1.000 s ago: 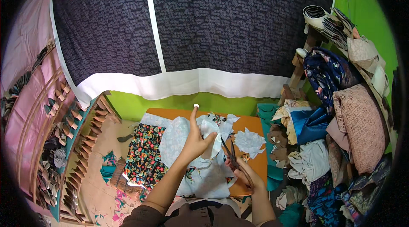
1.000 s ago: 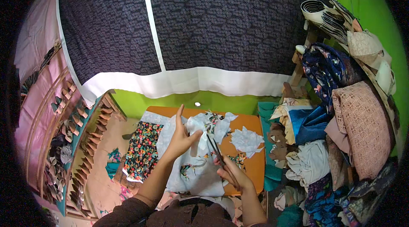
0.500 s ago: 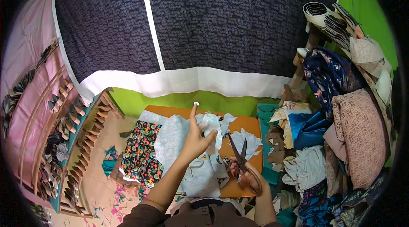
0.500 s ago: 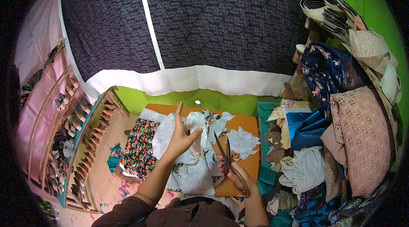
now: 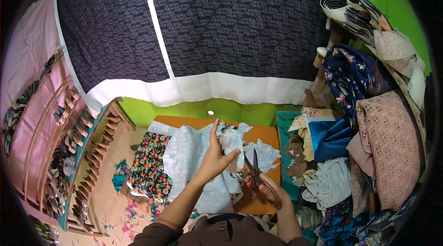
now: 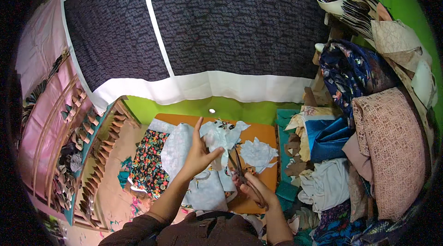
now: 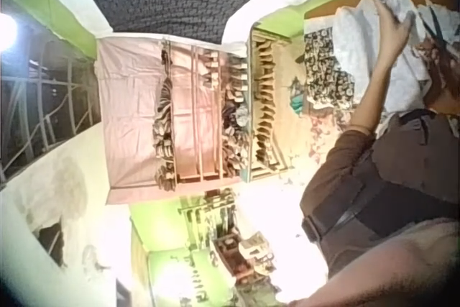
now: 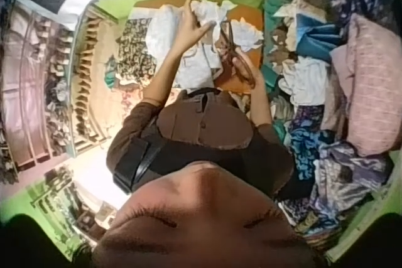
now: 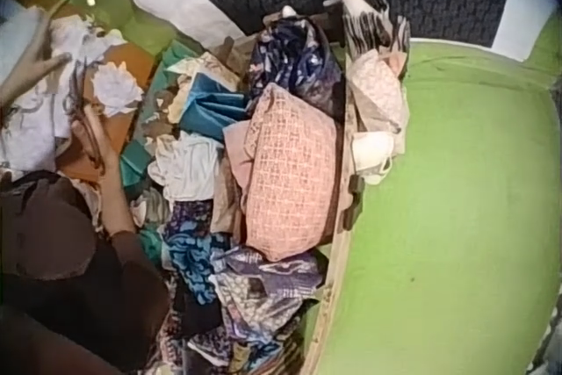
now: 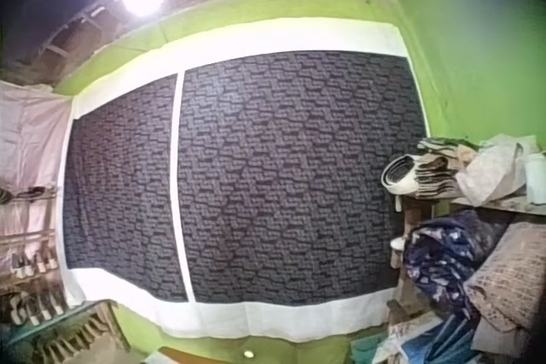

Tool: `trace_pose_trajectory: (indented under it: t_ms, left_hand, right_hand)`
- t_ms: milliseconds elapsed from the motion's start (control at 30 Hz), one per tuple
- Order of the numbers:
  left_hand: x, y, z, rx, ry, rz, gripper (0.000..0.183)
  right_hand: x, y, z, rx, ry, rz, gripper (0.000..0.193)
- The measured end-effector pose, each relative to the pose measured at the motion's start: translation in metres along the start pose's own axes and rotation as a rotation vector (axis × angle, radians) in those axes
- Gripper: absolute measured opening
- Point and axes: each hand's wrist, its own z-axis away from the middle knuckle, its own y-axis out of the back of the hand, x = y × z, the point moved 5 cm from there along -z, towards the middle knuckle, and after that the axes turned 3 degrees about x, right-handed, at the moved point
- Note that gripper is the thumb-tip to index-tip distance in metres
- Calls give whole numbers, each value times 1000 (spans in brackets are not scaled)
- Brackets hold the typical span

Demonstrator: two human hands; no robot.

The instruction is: Cutting patterns out of floral fabric using scissors.

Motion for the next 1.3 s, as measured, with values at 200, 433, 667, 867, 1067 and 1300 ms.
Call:
trace_pose_trajectory:
  t_ms: [200,433,667,867,1067,1300]
  left_hand:
    - [4,-22,4,-100,21,62,94]
    - [10,-34,6,-28,-88,20,102]
    - [4,-37,15,23,-36,94,104]
    - [-8,-47,23,85,101,201,99]
    - [-18,-56,29,120,245,244,80]
    - [-32,-62,36,117,406,277,40]
  right_hand:
    - [3,10,-3,144,-64,-6,81]
    - [23,26,-5,104,38,-16,65]
    - [12,24,-6,138,-121,-154,81]
    - [2,27,3,107,-46,-98,61]
    - [17,40,12,117,-156,-119,61]
    - [14,38,13,152,-50,-98,48]
